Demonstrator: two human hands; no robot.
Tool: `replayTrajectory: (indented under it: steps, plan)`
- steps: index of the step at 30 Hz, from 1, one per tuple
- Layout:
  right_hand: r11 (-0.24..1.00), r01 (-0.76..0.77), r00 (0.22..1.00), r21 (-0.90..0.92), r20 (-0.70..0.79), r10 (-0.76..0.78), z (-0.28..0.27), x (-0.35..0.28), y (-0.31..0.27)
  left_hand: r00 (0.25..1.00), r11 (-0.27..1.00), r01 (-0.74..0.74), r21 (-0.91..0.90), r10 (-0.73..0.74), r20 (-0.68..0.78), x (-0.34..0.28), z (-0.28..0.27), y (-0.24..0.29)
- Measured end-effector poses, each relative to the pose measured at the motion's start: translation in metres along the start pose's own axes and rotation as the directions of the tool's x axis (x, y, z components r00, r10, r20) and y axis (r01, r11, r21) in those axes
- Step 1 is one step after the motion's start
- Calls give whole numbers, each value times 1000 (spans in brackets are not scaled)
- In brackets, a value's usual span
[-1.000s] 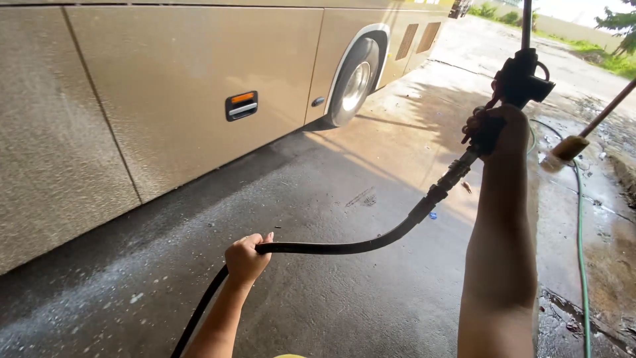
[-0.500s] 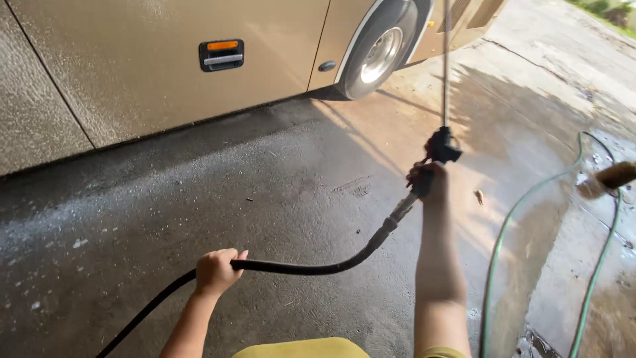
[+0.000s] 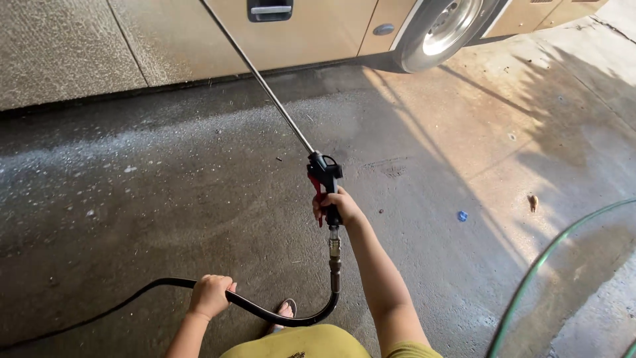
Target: The recorder uses a high-pressure water sprayer to wash the exterior of a bus and then adjusts the hose connection at a pumping station.
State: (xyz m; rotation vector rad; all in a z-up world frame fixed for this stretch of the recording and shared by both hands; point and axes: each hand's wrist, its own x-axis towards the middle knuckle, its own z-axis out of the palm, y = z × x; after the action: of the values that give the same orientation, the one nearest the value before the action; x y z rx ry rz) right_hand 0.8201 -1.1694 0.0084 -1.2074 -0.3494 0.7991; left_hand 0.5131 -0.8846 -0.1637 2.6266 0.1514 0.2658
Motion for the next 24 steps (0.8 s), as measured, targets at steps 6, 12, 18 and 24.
replayTrajectory:
  steps: [6,12,18,24]
  plan:
    - [947,150,969,284,-231,-85,-49,-75,42,981,982,186,10,-185,-52,-96,-5,1]
    - [826,395,880,403,-424,-213,-99,-114,60,917,918,397,7,-397,-39,-143,0,-13]
    - [850,275,917,449,-387,-93,-103,-76,81,854,860,501,97,-509,105,-166,16,-9]
    - [969,-130,986,212,-72,149,-57,-22,66,839,844,517,140,-532,110,-141,44,62]
